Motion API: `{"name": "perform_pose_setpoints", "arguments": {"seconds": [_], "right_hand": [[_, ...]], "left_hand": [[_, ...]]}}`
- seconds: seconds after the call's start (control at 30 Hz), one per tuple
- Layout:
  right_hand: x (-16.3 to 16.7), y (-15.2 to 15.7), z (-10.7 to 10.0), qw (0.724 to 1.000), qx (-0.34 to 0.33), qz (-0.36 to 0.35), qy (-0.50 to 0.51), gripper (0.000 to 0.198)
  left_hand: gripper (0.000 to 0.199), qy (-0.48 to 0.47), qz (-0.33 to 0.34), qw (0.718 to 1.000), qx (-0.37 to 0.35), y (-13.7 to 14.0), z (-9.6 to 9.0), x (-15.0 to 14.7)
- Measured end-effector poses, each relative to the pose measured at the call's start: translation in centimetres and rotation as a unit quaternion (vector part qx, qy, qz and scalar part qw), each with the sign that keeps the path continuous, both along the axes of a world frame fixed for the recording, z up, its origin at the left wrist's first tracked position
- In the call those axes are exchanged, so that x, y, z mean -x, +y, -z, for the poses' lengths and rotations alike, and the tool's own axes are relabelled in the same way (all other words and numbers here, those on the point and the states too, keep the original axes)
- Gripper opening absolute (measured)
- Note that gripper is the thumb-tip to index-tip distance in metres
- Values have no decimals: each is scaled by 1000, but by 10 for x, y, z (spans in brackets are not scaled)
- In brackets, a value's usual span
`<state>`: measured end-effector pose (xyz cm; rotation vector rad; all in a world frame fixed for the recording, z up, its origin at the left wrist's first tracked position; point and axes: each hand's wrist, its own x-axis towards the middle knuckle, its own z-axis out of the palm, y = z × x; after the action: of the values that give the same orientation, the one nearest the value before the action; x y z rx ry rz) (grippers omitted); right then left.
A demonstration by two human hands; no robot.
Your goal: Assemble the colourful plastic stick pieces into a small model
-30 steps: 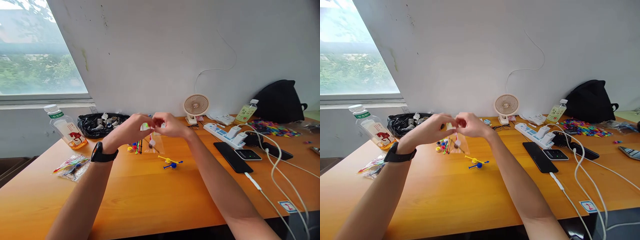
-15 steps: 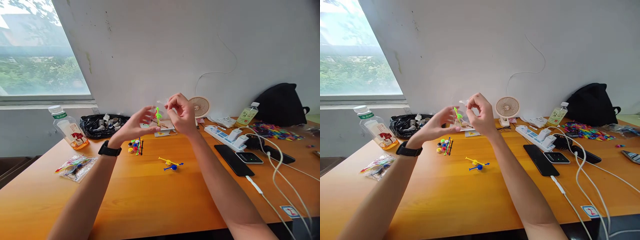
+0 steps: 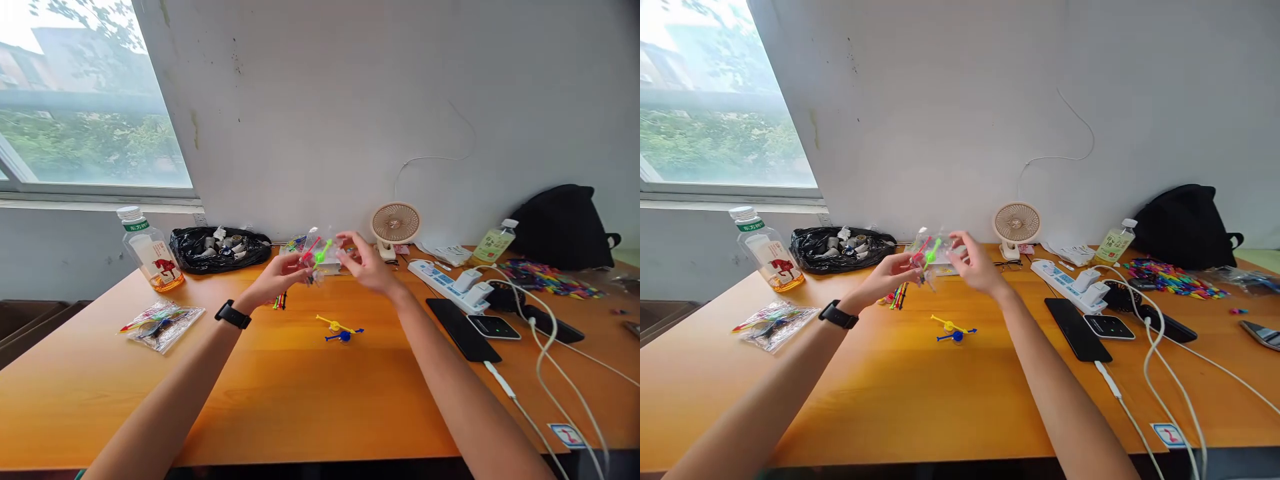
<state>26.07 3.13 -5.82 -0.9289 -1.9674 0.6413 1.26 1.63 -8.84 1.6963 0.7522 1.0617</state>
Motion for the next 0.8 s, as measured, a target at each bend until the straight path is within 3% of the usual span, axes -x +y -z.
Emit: {"name": "perform_pose_setpoints", "arguments": {"seconds": [0.1,0.2,0.3,0.4,0.47,0.53,0.6,0.7,0.8], "right_hand": [[6,-5,52,996,71,-44,43,42],[19,-13,84,997,39,-44,55,29],[28,-24,85,997,-31,-21,73,29],[27,-32,75,989,-84,13,124,52],[21,-32,71,988,-90,35,121,51],[11,-27,71,997,-46,30,50,33],[-1,-20,72,997,53,-22,-52,34],[-19,-10,74,950,216,-144,-176,50],[-27,-7,75,910,269,-216,-231,71]], "left_hand": [[41,-45,-45,997,45,-9,37,-1],[42,-67,-64,995,41,-13,74,-13],[56,-74,-56,995,23,-16,90,-24],[59,-98,-111,989,19,-18,89,-28],[58,-125,-135,983,27,-18,87,-27],[52,-109,-107,987,41,-17,88,-25],[43,-67,-69,994,54,-16,92,-23],[43,-56,-68,995,53,-15,97,-23],[58,-43,-73,995,59,-15,98,-23]]}}
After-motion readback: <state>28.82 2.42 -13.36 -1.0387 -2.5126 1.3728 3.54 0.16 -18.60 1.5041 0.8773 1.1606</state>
